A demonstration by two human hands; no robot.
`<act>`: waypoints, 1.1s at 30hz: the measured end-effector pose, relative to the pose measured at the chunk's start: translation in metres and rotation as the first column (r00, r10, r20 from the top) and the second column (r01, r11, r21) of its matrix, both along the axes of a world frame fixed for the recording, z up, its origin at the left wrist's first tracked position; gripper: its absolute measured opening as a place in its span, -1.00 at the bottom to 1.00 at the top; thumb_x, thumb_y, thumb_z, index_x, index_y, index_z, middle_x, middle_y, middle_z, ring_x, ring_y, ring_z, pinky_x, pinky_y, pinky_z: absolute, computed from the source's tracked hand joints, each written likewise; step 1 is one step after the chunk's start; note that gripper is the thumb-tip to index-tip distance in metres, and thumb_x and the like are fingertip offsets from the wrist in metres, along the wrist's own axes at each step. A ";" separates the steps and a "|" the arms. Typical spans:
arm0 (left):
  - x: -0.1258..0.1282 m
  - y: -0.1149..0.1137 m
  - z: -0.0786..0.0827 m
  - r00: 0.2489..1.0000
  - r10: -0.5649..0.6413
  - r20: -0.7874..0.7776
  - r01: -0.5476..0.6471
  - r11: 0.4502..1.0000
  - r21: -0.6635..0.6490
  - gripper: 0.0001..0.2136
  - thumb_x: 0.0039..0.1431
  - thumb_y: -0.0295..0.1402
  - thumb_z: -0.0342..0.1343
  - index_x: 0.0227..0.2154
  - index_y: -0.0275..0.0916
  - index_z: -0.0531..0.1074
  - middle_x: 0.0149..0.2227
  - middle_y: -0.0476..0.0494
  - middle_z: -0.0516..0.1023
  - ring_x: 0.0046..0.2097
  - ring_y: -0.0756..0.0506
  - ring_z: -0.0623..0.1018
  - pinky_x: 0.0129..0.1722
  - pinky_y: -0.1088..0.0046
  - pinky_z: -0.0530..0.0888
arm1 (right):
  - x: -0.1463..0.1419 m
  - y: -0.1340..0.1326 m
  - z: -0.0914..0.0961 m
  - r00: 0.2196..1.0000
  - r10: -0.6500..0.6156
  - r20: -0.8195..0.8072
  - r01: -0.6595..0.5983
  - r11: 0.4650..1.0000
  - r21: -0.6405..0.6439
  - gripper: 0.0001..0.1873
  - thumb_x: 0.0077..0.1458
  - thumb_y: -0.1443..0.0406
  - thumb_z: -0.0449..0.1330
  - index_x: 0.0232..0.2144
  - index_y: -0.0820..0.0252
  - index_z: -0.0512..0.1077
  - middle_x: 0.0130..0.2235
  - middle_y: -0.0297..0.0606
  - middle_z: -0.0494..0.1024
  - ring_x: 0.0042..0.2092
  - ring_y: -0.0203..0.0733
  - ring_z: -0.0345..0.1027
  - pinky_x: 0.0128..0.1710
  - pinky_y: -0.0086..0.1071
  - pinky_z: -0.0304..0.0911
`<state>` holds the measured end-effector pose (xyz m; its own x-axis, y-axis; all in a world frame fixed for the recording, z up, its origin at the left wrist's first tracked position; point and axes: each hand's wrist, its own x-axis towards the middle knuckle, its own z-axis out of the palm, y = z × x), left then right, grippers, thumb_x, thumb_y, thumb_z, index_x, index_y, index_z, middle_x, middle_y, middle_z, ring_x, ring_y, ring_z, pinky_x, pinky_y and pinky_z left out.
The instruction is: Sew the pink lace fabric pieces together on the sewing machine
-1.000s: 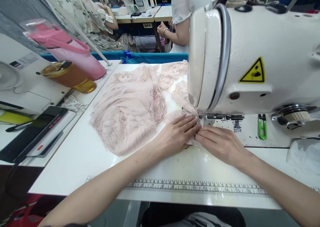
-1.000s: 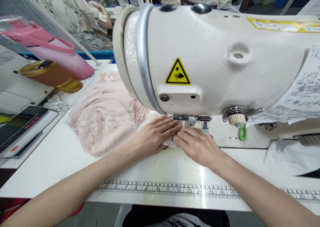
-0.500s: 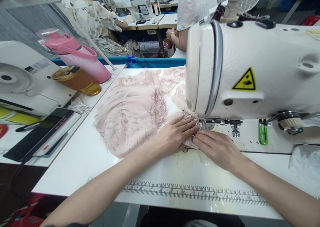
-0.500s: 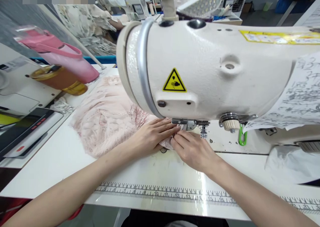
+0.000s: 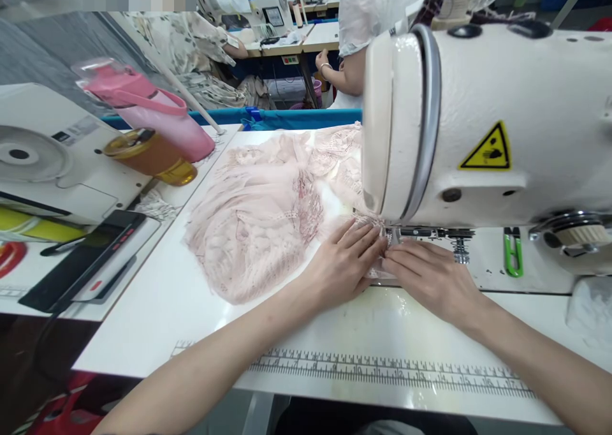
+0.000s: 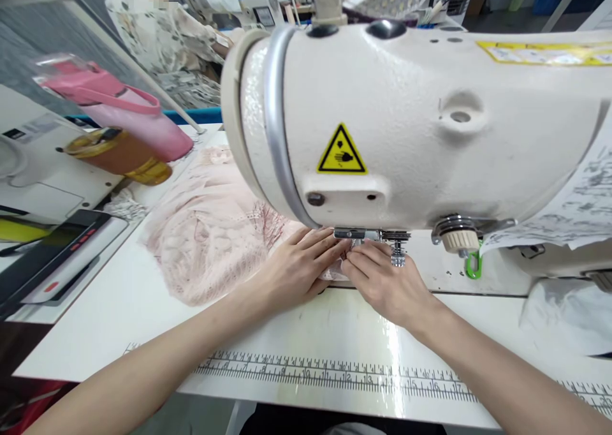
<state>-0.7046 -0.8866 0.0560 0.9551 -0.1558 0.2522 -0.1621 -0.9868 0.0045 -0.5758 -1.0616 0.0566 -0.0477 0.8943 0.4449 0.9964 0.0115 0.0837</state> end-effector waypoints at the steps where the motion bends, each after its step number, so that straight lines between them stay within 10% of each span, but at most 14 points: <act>1: 0.000 -0.001 -0.001 1.000 0.008 0.012 -0.008 1.000 0.004 -0.58 0.29 -0.27 -0.12 0.14 -0.35 0.31 0.17 -0.24 0.37 0.24 -0.22 0.30 0.27 0.12 0.15 | 0.001 0.000 0.000 1.000 -0.002 0.003 0.002 1.000 -0.008 -0.69 0.21 0.47 0.01 -0.17 0.12 0.51 -0.18 -0.26 0.58 -0.05 -0.24 0.40 -0.18 -0.42 0.39; 33: 0.002 -0.007 -0.004 0.992 0.046 0.119 -0.050 0.999 0.023 -0.65 0.35 -0.30 -0.09 0.09 -0.33 0.36 0.13 -0.29 0.41 0.19 -0.24 0.37 0.24 0.07 0.23 | 0.011 0.002 0.010 0.983 -0.102 0.156 0.103 0.995 0.001 -0.80 0.16 0.43 0.11 -0.19 0.20 0.47 -0.16 -0.29 0.58 -0.25 -0.27 0.41 -0.38 -0.37 0.24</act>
